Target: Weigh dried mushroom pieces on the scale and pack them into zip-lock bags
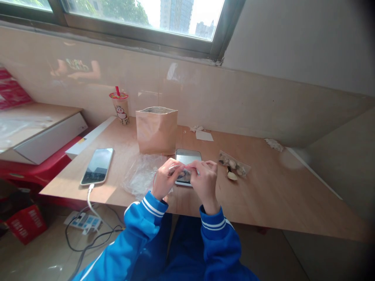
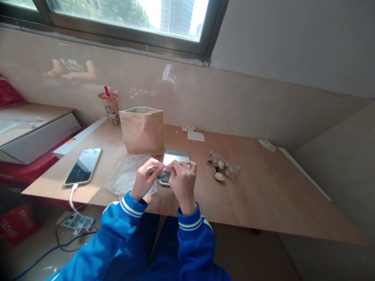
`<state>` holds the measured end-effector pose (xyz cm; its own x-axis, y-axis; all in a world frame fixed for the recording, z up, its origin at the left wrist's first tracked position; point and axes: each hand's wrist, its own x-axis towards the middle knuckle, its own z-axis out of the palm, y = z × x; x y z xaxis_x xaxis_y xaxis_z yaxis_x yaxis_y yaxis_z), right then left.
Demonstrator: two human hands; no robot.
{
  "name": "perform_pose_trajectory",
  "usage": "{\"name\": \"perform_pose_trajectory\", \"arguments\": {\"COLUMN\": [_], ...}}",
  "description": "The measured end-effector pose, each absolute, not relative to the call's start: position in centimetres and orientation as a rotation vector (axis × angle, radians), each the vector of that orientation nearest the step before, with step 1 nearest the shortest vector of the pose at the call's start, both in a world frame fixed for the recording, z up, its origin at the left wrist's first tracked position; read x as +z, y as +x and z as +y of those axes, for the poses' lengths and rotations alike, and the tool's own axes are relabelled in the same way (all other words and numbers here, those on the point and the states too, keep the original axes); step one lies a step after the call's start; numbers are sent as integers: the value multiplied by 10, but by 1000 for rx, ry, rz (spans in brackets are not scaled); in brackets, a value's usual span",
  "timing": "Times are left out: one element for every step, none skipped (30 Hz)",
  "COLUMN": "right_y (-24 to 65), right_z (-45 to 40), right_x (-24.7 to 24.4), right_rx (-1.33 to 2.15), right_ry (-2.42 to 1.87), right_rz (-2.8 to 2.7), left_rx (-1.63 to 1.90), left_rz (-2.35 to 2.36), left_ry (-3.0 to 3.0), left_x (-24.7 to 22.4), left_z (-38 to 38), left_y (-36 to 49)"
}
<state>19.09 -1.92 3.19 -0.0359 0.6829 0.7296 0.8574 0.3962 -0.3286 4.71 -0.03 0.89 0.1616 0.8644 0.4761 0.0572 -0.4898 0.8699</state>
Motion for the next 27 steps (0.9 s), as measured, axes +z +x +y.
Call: {"name": "perform_pose_trajectory", "arguments": {"right_y": [192, 193, 195, 196, 196, 196, 195, 193, 191, 188, 186, 185, 184, 184, 184, 185, 185, 185, 184, 182, 181, 180, 179, 180, 181, 184, 187], "right_z": [-19, -20, -20, -21, -22, -23, -24, -25, -26, -27, -27, -27, -26, -25, -24, -22, -21, -19, -18, -17, -16, -15, -14, -13, -13, -12, -12], "right_x": [32, 31, 32, 32, 33, 35, 36, 39, 41, 43, 45, 46, 46, 46, 45, 43, 40, 38, 36, 34, 32, 31, 29, 28, 27, 25, 23], "right_rx": [-256, -245, -221, -185, -144, -101, -63, -33, -11, 5, 20, 36, 48, 52, 40, 8, -38, -87, -129, -158, -170, -166, -151, -131, -110, -87, -65], "right_ry": [-1350, -1351, -1349, -1348, -1350, -1358, -1370, -1384, -1396, -1405, -1413, -1421, -1427, -1433, -1436, -1442, -1450, -1461, -1470, -1476, -1476, -1466, -1444, -1415, -1387, -1361, -1341], "right_rz": [-1761, -1760, -1773, -1796, -1822, -1847, -1868, -1888, -1904, -1915, -1923, -1929, -1936, -1947, -1962, -1975, -1978, -1965, -1936, -1894, -1849, -1812, -1789, -1781, -1793, -1824, -1868], "left_rx": [1376, 1351, 1341, 1348, 1364, 1382, 1389, 1380, 1365, 1349, 1344, 1355, 1379, 1408, 1437, 1467, 1500, 1538, 1583, 1630, 1677, 1716, 1742, 1761, 1774, 1781, 1781], "left_rz": [870, 859, 861, 879, 907, 935, 956, 968, 977, 984, 992, 1005, 1020, 1036, 1050, 1056, 1053, 1043, 1029, 1020, 1019, 1028, 1047, 1071, 1095, 1113, 1125], "left_ry": [1686, 1654, 1622, 1591, 1565, 1553, 1561, 1589, 1626, 1664, 1695, 1714, 1723, 1732, 1752, 1787, 1838, 1898, 1958, 2008, 2039, 2051, 2051, 2045, 2039, 2037, 2041], "left_x": [10, 10, 10, 10, 9, 9, 8, 8, 7, 7, 6, 6, 6, 6, 6, 6, 6, 5, 5, 5, 5, 5, 5, 5, 5, 5, 5], "left_z": [-1, 0, 0, 1, 2, 3, 3, 4, 3, 3, 2, 2, 1, 0, 0, 0, 0, 1, 2, 3, 3, 4, 4, 5, 4, 4, 3], "left_y": [46, 45, 44, 43, 42, 41, 41, 41, 41, 42, 42, 43, 43, 43, 42, 42, 42, 42, 42, 42, 43, 43, 44, 44, 44, 44, 43]}}
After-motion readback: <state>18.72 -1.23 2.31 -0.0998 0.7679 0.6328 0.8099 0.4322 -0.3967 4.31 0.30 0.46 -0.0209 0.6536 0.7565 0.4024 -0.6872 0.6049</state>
